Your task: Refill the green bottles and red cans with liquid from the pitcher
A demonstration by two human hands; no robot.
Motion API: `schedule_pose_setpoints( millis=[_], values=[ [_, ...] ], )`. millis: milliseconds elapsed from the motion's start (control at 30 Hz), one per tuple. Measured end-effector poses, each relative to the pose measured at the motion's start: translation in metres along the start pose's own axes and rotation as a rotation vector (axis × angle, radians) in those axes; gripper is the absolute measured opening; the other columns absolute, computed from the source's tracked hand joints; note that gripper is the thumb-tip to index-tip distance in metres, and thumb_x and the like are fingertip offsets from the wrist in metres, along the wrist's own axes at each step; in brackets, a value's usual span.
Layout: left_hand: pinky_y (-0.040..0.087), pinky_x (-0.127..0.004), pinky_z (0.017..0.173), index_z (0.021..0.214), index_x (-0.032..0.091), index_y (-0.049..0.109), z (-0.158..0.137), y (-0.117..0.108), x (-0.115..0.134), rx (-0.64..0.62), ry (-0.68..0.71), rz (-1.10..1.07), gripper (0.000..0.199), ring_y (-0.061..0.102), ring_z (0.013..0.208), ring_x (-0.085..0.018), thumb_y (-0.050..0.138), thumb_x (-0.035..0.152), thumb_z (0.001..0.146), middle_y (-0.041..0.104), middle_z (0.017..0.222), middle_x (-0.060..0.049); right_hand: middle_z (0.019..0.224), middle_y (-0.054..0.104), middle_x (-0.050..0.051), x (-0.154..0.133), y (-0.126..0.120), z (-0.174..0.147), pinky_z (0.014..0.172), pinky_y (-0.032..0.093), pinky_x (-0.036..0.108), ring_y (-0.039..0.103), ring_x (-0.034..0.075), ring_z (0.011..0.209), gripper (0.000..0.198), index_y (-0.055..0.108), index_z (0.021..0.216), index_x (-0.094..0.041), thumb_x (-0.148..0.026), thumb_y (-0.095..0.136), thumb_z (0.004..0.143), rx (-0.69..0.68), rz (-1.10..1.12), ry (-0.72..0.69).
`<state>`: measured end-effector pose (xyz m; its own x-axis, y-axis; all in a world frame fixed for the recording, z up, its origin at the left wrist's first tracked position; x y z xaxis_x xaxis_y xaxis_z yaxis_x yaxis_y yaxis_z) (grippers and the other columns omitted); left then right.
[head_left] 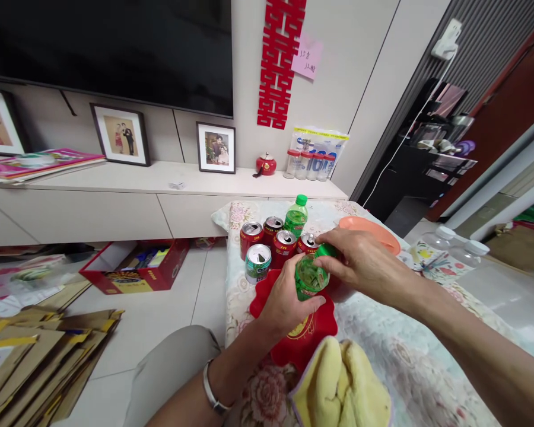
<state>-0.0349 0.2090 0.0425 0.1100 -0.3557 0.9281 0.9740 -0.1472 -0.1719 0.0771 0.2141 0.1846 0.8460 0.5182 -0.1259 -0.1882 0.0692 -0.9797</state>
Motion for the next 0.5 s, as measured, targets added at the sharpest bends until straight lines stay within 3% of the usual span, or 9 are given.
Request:
schedule_pose_setpoints(
  millis=[200,333,500],
  values=[
    [0.054,-0.042,0.093,0.124,0.022,0.049,-0.005,0.0,0.003,0.05,-0.049,0.027,0.06,0.066,0.111,-0.028,0.071,0.011,0.069,0.068,0.12,-0.008,0.082,0.067,0.007,-0.004,0.0,-0.005,0.062,0.036,0.031,0.058,0.019,0.07,0.032,0.065,0.083,-0.017,-0.043,0.059,0.102,-0.032,-0.047,0.052],
    [0.052,-0.035,0.081,0.114,0.022,0.05,-0.006,0.001,0.003,-0.056,-0.102,0.002,0.051,0.065,0.095,-0.023,0.07,0.012,0.068,0.066,0.104,-0.003,0.099,0.07,0.007,-0.008,-0.004,-0.008,0.077,0.045,0.032,0.064,0.02,0.089,0.014,0.071,0.105,-0.018,-0.024,0.059,0.102,-0.093,0.16,-0.134],
    [0.048,-0.031,0.071,0.108,0.02,0.051,-0.004,0.001,0.006,-0.116,-0.101,-0.043,0.048,0.058,0.081,-0.018,0.07,0.012,0.066,0.06,0.092,0.001,0.114,0.072,0.002,-0.011,-0.014,-0.018,0.098,0.045,0.03,0.062,0.016,0.112,0.026,0.071,0.111,-0.022,-0.006,0.053,0.101,-0.131,0.34,-0.337]
  ],
)
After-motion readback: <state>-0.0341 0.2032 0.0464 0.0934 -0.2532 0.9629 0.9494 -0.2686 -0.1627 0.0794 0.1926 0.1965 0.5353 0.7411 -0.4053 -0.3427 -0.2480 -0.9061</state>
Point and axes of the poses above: each hand's wrist, its own z-axis towards the middle knuckle, its own y-axis out of the palm, x = y × z, the point moved 6 cm from there along z, towards the middle knuckle
